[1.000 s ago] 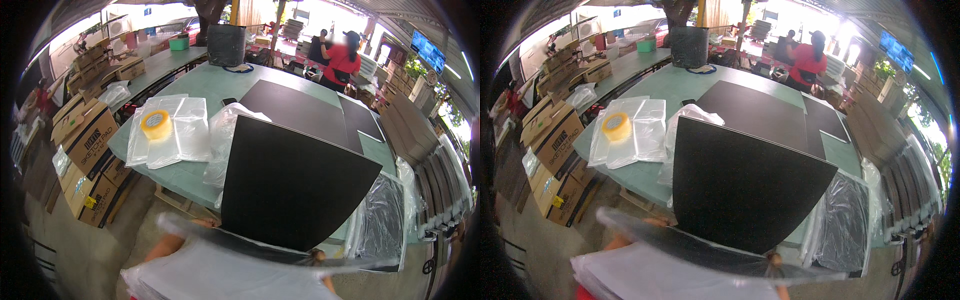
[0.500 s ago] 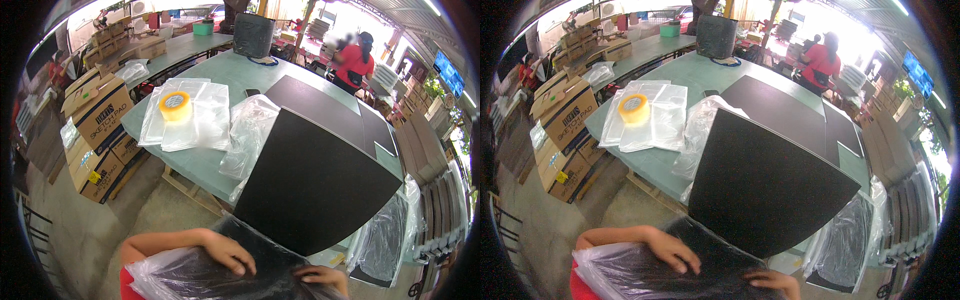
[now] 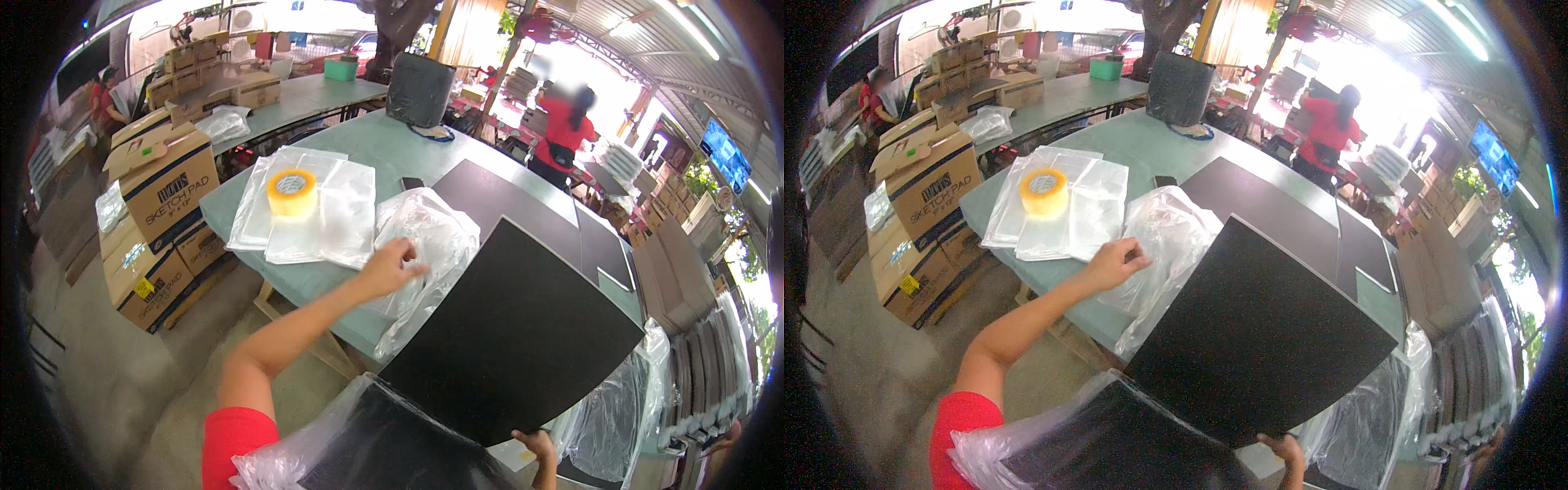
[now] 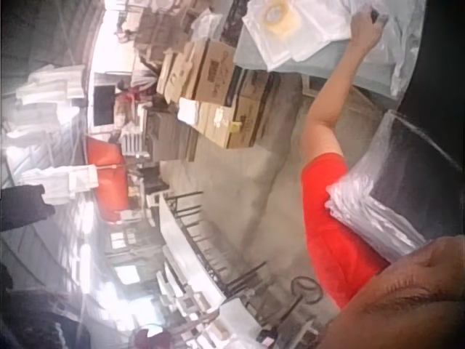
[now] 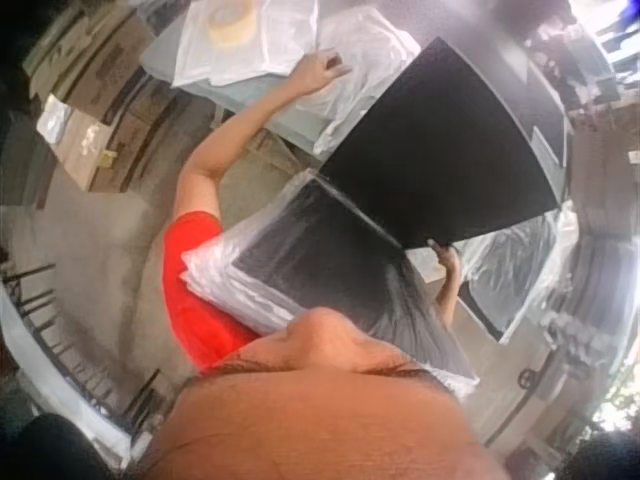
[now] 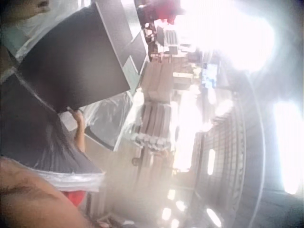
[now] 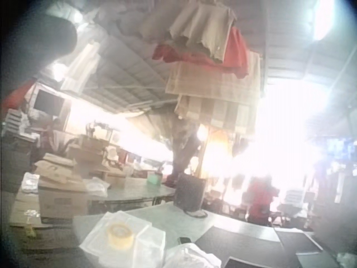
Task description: The person wraps individual rectangular boards in clear plastic bags at a workbench. They open each bag, insert a board, and smooth the plastic around it before stacking the wrapped items. The person also handles a roll of tape and a plastic basket during the process.
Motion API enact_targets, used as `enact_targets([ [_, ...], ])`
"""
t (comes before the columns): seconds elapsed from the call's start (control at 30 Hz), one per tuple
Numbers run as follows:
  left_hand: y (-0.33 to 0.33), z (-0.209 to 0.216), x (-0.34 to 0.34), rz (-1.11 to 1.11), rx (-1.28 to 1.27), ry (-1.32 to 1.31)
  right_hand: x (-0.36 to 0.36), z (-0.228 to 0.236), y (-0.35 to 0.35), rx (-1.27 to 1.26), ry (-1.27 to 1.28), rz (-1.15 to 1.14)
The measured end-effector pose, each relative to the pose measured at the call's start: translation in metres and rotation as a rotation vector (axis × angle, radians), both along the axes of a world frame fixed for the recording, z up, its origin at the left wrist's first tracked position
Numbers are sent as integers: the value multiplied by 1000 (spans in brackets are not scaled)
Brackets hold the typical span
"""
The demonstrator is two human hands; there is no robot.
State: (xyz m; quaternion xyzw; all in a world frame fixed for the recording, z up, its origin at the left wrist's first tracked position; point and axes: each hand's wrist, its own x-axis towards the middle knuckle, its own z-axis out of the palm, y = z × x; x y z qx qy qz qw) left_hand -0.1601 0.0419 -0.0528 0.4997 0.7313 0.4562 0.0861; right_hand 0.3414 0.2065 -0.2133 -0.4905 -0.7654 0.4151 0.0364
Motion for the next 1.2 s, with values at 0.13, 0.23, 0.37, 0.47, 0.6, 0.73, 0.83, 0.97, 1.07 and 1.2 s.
enact_targets([
  [0.13,44,-52,19,-33,23,106,5,-5,-8,-182,-214,-255],
  [0.23,84,-84,-31,1,192,142,34,-17,2,-398,-199,7],
  [0.37,53,50,-54,59,557,-311,-24,90,-30,-427,186,315],
  [0.47,-3,127,-4,133,694,-210,-78,163,-43,-43,158,242],
  [0.6,-49,118,60,69,530,6,-124,178,-55,355,588,201],
  [0.73,-51,22,106,-261,-301,-209,-212,207,-108,590,631,736],
  [0.83,-67,55,132,-872,-221,-155,-210,193,-119,224,489,730],
  [0.97,-69,68,133,-379,589,671,-199,230,-120,-140,939,234],
  [1.07,-45,30,129,-617,226,410,-185,245,-123,64,641,434],
  [1.2,-46,24,79,-732,-217,61,-146,243,-74,61,659,413],
])
